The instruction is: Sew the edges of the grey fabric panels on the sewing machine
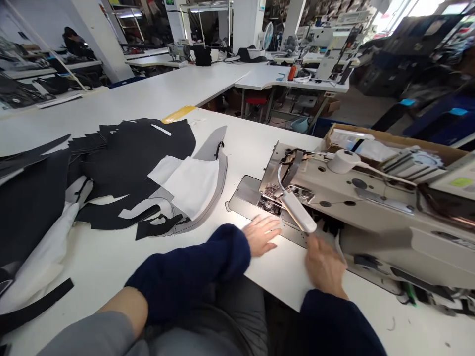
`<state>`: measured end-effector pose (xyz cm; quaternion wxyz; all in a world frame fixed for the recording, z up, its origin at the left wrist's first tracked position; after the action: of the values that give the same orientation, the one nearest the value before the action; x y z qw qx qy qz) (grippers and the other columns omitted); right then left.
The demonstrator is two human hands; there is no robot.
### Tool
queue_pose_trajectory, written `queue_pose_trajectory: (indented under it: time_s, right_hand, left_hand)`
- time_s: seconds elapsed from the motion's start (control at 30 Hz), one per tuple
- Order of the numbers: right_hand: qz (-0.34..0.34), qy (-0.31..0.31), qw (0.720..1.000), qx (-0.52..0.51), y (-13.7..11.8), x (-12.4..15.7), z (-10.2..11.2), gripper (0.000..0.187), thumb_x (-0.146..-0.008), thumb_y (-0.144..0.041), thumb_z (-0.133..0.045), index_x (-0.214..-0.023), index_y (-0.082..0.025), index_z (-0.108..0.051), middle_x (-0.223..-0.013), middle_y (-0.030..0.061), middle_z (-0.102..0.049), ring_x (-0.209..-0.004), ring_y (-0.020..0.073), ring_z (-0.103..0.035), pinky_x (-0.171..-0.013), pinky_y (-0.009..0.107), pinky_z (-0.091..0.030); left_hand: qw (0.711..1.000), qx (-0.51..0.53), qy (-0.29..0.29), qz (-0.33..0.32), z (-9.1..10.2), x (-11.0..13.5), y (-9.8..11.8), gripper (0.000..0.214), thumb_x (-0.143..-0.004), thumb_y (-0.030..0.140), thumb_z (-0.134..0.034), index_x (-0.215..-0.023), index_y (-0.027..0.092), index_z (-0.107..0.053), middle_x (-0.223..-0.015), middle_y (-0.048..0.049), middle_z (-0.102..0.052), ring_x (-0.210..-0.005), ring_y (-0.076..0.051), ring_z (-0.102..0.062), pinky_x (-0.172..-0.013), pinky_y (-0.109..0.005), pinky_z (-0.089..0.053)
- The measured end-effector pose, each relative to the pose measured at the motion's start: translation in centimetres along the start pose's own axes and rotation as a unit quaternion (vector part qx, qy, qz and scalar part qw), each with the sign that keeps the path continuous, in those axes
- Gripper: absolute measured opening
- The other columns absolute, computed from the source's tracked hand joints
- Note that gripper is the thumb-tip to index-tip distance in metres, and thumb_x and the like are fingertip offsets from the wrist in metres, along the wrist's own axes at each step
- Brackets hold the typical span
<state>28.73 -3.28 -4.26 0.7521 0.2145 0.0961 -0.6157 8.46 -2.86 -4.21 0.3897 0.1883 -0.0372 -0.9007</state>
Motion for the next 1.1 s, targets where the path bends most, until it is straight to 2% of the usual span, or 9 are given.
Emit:
queue_pose_trajectory:
  time_s: [0.07, 0.13, 0.3, 0.4, 0.5, 0.6, 0.77, 0.9, 1.1]
  right_hand:
    - [0.025, -0.022, 0.999, -0.006, -2.7, -0.6, 0.6, 0.037, -0.092, -0.026, -0.041, -0.125, -0.019, -0.055, -0.086, 0.0124, -0.059, -0.07, 0.0231, -0.056, -0.054, 0.032, -0.037]
    - [0.019, -0.051, 0.998, -0.012, -5.2, -2.0, 0.8, 0.043, -0.093, -0.035, -0.039, -0.132, -0.019, -0.05, -0.092, 0.0152, -0.059, -0.068, 0.0239, -0.056, -0.053, 0.033, -0.04]
    - [0.014, -0.094, 0.995, -0.025, -8.4, -6.8, 0.0, 0.041, -0.087, -0.019, -0.038, -0.124, -0.013, -0.055, -0.096, 0.0206, -0.061, -0.081, 0.0296, -0.059, -0.066, 0.04, -0.047]
    - [0.023, -0.115, 0.993, -0.022, -8.9, -8.4, -1.0, 0.034, -0.082, -0.012, -0.039, -0.105, -0.009, -0.064, -0.082, 0.0206, -0.063, -0.081, 0.0308, -0.059, -0.071, 0.042, -0.046]
    - [0.027, -0.134, 0.99, -0.033, -9.3, -9.0, -1.7, 0.029, -0.081, -0.013, -0.041, -0.094, -0.009, -0.066, -0.07, 0.0178, -0.062, -0.071, 0.0281, -0.06, -0.068, 0.04, -0.046]
    - [0.021, -0.136, 0.989, -0.043, -9.4, -8.9, -1.6, 0.029, -0.086, -0.018, -0.04, -0.096, -0.011, -0.066, -0.071, 0.0156, -0.062, -0.07, 0.0267, -0.061, -0.067, 0.038, -0.046]
    - [0.003, -0.104, 0.994, -0.045, -8.8, -8.0, -0.6, 0.04, -0.095, -0.032, -0.032, -0.112, -0.013, -0.062, -0.095, 0.0201, -0.062, -0.085, 0.0305, -0.06, -0.076, 0.043, -0.046]
    - [0.04, -0.07, 0.996, -0.04, -8.8, -7.3, -0.2, 0.042, -0.093, -0.033, -0.037, -0.126, -0.014, -0.055, -0.107, 0.0215, -0.059, -0.093, 0.033, -0.057, -0.081, 0.046, -0.045]
    - [0.052, -0.106, 0.992, -0.035, -8.7, -7.3, -0.1, 0.042, -0.093, -0.031, -0.04, -0.13, -0.015, -0.052, -0.116, 0.0221, -0.056, -0.098, 0.033, -0.057, -0.085, 0.045, -0.045]
  left_hand:
    - [0.999, -0.006, -0.006, 0.035, 1.0, 2.3, -1.1, 0.048, -0.093, 0.045, -0.044, -0.132, 0.018, -0.047, -0.145, -0.0091, -0.041, -0.135, -0.027, -0.032, -0.11, -0.05, -0.028]
    - [0.998, -0.008, -0.017, 0.061, 1.5, 3.6, -1.8, 0.049, -0.093, 0.044, -0.043, -0.134, 0.018, -0.046, -0.145, -0.0099, -0.041, -0.135, -0.028, -0.032, -0.11, -0.05, -0.028]
    - [0.997, 0.0, -0.011, 0.073, 1.4, 3.6, -2.0, 0.05, -0.091, 0.044, -0.046, -0.133, 0.019, -0.047, -0.144, -0.0098, -0.042, -0.133, -0.028, -0.034, -0.109, -0.049, -0.029]
    - [0.997, 0.01, -0.003, 0.073, 1.4, 3.2, -1.9, 0.049, -0.09, 0.045, -0.047, -0.131, 0.019, -0.049, -0.142, -0.0096, -0.043, -0.131, -0.029, -0.035, -0.108, -0.048, -0.03]
    - [0.997, 0.015, -0.001, 0.072, 1.5, 3.1, -2.0, 0.046, -0.089, 0.044, -0.048, -0.128, 0.019, -0.051, -0.141, -0.0093, -0.045, -0.13, -0.03, -0.036, -0.107, -0.048, -0.03]
    - [0.997, 0.017, 0.002, 0.072, 1.6, 3.1, -2.1, 0.046, -0.089, 0.044, -0.05, -0.126, 0.018, -0.052, -0.14, -0.0089, -0.045, -0.129, -0.03, -0.036, -0.106, -0.048, -0.031]
    - [0.997, 0.023, 0.005, 0.073, 1.7, 3.0, -2.1, 0.045, -0.088, 0.045, -0.051, -0.125, 0.019, -0.052, -0.14, -0.0083, -0.045, -0.129, -0.029, -0.037, -0.106, -0.047, -0.031]
    - [0.997, 0.028, 0.003, 0.073, 1.7, 3.1, -2.2, 0.044, -0.088, 0.044, -0.051, -0.125, 0.02, -0.053, -0.14, -0.0088, -0.045, -0.129, -0.029, -0.037, -0.106, -0.046, -0.031]
    - [0.997, 0.032, 0.006, 0.07, 1.7, 3.1, -2.3, 0.045, -0.087, 0.044, -0.053, -0.125, 0.019, -0.053, -0.139, -0.0095, -0.046, -0.128, -0.029, -0.037, -0.105, -0.047, -0.031]
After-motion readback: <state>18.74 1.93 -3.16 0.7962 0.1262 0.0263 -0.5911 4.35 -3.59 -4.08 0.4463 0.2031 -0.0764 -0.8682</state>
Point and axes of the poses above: each hand's wrist, its own x-axis away from the middle knuckle, its own z-axis out of the back of the hand, y = z × x, the point moved 4 cm from there along -x, towards the middle knuckle
